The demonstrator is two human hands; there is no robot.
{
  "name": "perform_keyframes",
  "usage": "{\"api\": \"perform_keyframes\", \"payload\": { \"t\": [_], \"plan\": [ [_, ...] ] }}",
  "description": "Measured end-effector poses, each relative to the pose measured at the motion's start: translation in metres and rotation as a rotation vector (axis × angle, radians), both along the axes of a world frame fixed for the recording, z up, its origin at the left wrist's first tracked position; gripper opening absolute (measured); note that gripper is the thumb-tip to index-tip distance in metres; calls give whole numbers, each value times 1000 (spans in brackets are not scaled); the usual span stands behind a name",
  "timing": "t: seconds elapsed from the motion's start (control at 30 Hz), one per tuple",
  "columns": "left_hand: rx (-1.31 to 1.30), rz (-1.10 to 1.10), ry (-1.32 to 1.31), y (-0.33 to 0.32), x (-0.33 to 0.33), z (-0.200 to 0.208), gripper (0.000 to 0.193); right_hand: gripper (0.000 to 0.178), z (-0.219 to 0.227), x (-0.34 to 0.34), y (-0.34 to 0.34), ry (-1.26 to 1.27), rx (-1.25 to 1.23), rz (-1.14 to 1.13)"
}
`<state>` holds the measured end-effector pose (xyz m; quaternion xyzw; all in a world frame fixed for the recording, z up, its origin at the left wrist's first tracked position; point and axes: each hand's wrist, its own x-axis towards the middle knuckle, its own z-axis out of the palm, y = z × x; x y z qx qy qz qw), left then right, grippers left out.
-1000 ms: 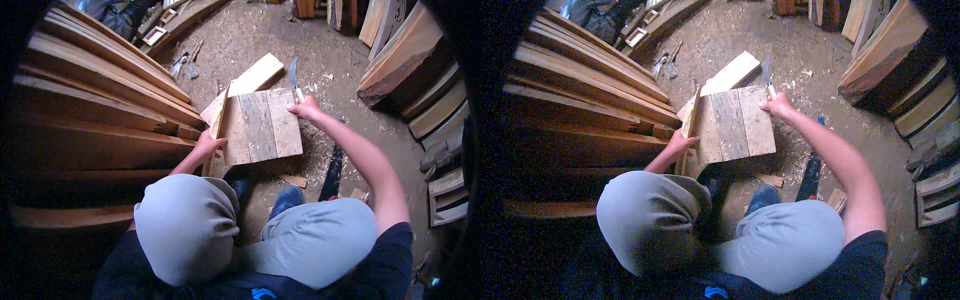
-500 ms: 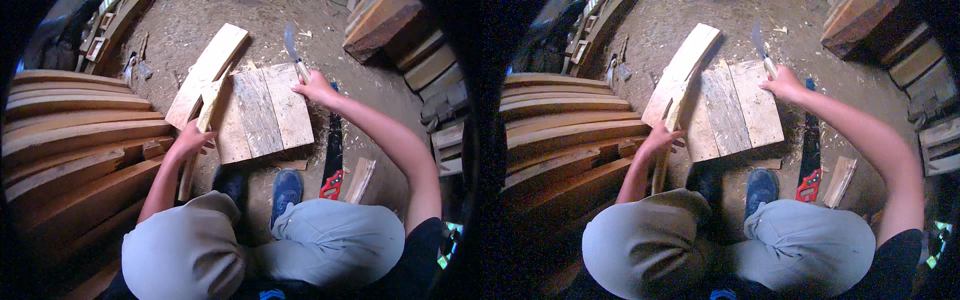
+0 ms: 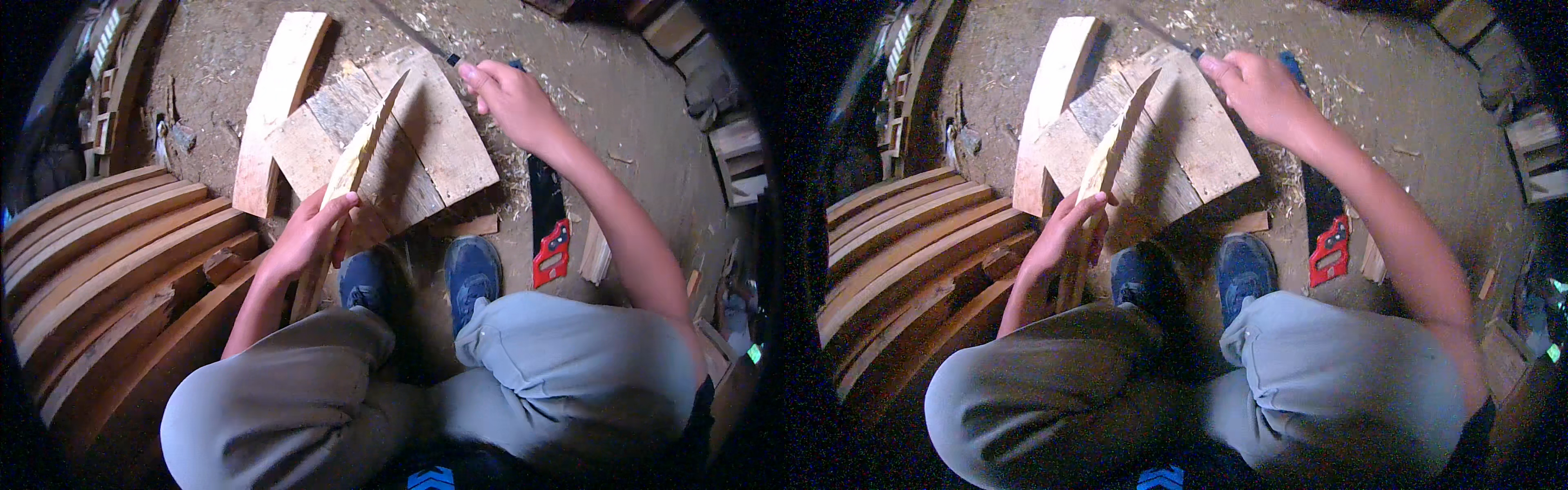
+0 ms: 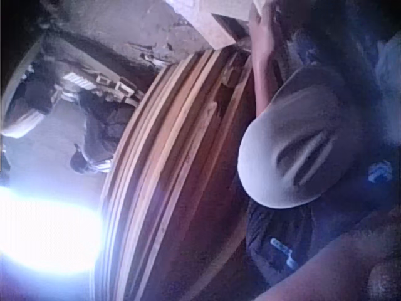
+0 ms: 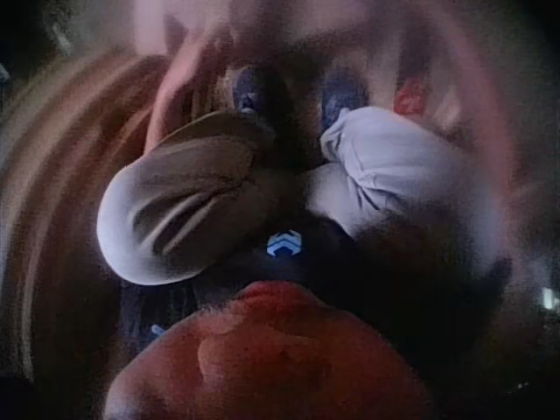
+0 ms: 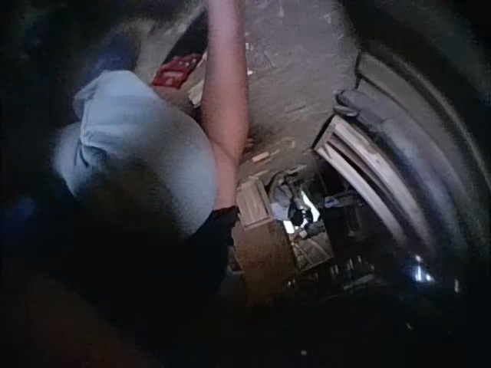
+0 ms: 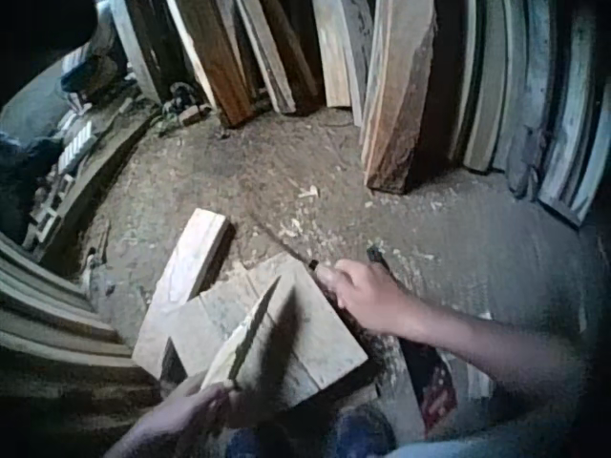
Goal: The person sits on the floor and uses a curved knife to shave and shape a small piece of wood. They hold the wood in one hand and carefully remove thin shavings with the other, occasionally pausing to inspect the surface.
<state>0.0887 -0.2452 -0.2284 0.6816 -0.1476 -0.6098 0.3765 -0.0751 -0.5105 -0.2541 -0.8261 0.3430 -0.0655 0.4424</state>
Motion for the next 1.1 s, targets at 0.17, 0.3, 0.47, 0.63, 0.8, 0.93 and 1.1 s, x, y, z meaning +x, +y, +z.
{"api": "perform_keyframes", "payload": {
  "t": [0.17, 0.3, 0.47, 0.63, 0.8, 0.93, 1.1],
  "plan": [
    [78, 24, 47, 14, 1, -11, 41, 36, -1, -29, 30, -2, 4, 99],
    [14, 5, 5, 16, -3, -22, 47, 32, -6, -40, 37, 62, 34, 80],
    [-31, 18, 7, 13, -12, -22, 46, 32, -7, -40, 29, 108, 79, 91],
    [37, -57, 40, 16, -1, -18, 54, 43, -14, -44, 23, 28, 42, 59],
    [1, -15, 101, 32, 3, -24, 48, 38, -3, -50, 35, 70, 11, 64],
    [-49, -21, 141, 38, -5, -25, 51, 33, 2, -51, 46, 54, 55, 65],
    [-37, -140, -54, 35, -12, -30, 48, 32, -1, -57, 50, 97, 78, 25]
  ]
}}
